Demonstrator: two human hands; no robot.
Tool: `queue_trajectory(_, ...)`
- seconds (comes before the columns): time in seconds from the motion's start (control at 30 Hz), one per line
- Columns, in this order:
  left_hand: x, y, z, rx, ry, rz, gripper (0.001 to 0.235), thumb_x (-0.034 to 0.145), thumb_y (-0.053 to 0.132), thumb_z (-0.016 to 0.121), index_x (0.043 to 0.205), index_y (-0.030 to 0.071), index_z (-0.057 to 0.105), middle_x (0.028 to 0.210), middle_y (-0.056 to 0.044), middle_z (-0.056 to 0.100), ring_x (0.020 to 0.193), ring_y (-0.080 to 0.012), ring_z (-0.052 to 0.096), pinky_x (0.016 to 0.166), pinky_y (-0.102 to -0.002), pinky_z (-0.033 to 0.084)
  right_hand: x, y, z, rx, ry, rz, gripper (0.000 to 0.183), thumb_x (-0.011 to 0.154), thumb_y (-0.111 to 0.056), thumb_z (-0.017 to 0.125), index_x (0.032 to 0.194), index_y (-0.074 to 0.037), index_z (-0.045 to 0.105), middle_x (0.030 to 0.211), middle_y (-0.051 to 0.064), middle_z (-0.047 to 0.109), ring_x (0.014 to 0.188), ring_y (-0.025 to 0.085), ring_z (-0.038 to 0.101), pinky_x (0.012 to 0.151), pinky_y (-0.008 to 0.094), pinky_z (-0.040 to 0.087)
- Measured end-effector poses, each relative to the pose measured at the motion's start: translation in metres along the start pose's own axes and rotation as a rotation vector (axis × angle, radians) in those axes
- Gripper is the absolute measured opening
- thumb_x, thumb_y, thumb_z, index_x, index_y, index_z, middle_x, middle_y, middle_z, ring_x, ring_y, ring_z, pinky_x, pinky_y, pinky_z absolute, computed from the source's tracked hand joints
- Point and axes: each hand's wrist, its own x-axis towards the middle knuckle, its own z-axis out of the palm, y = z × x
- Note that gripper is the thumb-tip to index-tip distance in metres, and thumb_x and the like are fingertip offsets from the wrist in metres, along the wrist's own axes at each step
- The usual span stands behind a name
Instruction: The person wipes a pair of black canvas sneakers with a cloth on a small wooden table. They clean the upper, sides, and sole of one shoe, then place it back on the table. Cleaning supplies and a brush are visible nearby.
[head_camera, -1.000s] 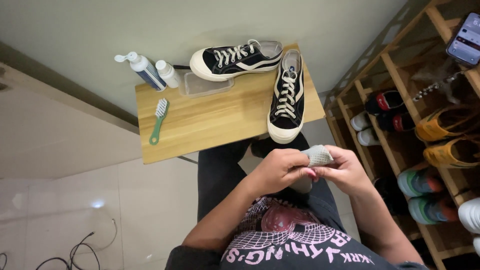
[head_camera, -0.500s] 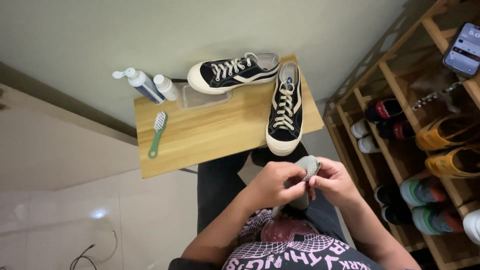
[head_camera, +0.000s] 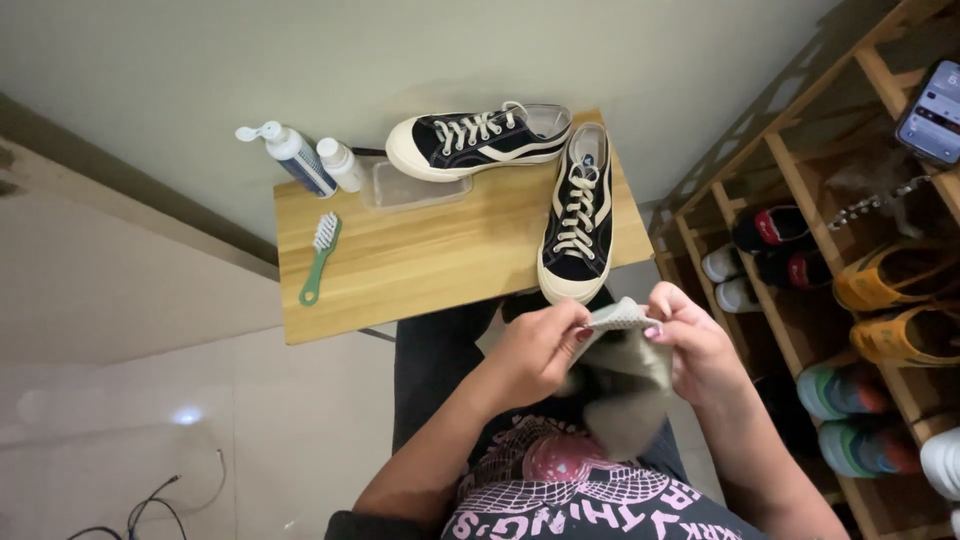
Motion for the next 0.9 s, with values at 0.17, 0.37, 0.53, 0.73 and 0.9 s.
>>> queue_trajectory(0.17, -0.001, 0.014, -0.025, 0.07, -0.078, 0.04, 0.013, 0.105, 0.021, 0.052, 0.103, 0.013, 0.061, 0.077, -0.015, 0.066, 0.077, -0.0392, 0.068, 0.066, -0.044, 0.056, -0.001, -0.012, -0.008, -0.171, -0.014, 0.087, 0.044, 0.084, 0.0, 0.07, 0.12, -0.009, 0.046, 0.064, 0.005, 0.059, 0.053, 0.012, 0.061, 0.051, 0.023, 0.049)
queue_trajectory(0.37, -0.017, 0.023, -0.067, 0.152, -0.194, 0.022, 0.013, 0.1, 0.025, 0.058, 0.096, 0.015, 0.065, 0.076, -0.012, 0.069, 0.074, -0.0368, 0.07, 0.065, -0.042, 0.056, -0.004, -0.039, 0.015, -1.285, -0.37, 0.213, 0.019, 0.073, -0.002, 0.081, 0.091, -0.005, 0.075, 0.073, 0.019, 0.074, 0.076, 0.029, 0.067, 0.067, 0.045, 0.053)
queue_trajectory(0.53, -0.036, 0.001, -0.114, 0.26, -0.376, -0.112, 0.035, 0.08, 0.051, 0.077, 0.096, 0.02, 0.071, 0.078, 0.004, 0.073, 0.068, -0.0159, 0.066, 0.063, -0.03, 0.042, -0.02, -0.075, -0.054, -1.385, -0.442, 0.05, 0.018, 0.089, -0.02, 0.065, 0.082, -0.014, 0.08, 0.08, -0.001, 0.071, 0.074, 0.014, 0.07, 0.07, 0.03, 0.053)
queue_trajectory(0.73, -0.022, -0.025, -0.151, 0.143, -0.375, -0.227, 0.016, 0.091, 0.026, 0.074, 0.078, 0.018, 0.077, 0.059, 0.009, 0.06, 0.054, -0.0041, 0.048, 0.055, -0.024, 0.034, -0.03, -0.113, -0.075, -1.309, -0.127, -0.071, 0.011, 0.069, -0.015, 0.087, 0.074, -0.006, 0.082, 0.068, -0.001, 0.078, 0.063, 0.008, 0.069, 0.061, 0.023, 0.054)
queue_trajectory(0.9, 0.061, -0.042, -0.157, 0.237, 0.076, -0.266, 0.017, 0.086, 0.033, 0.076, 0.084, 0.016, 0.077, 0.079, 0.004, 0.069, 0.077, -0.0124, 0.059, 0.068, -0.03, 0.04, 0.045, -0.128, -0.046, -1.345, 0.365, -0.258, 0.018, 0.098, -0.011, 0.078, 0.085, -0.006, 0.067, 0.08, -0.002, 0.056, 0.076, 0.009, 0.046, 0.065, 0.028, 0.036)
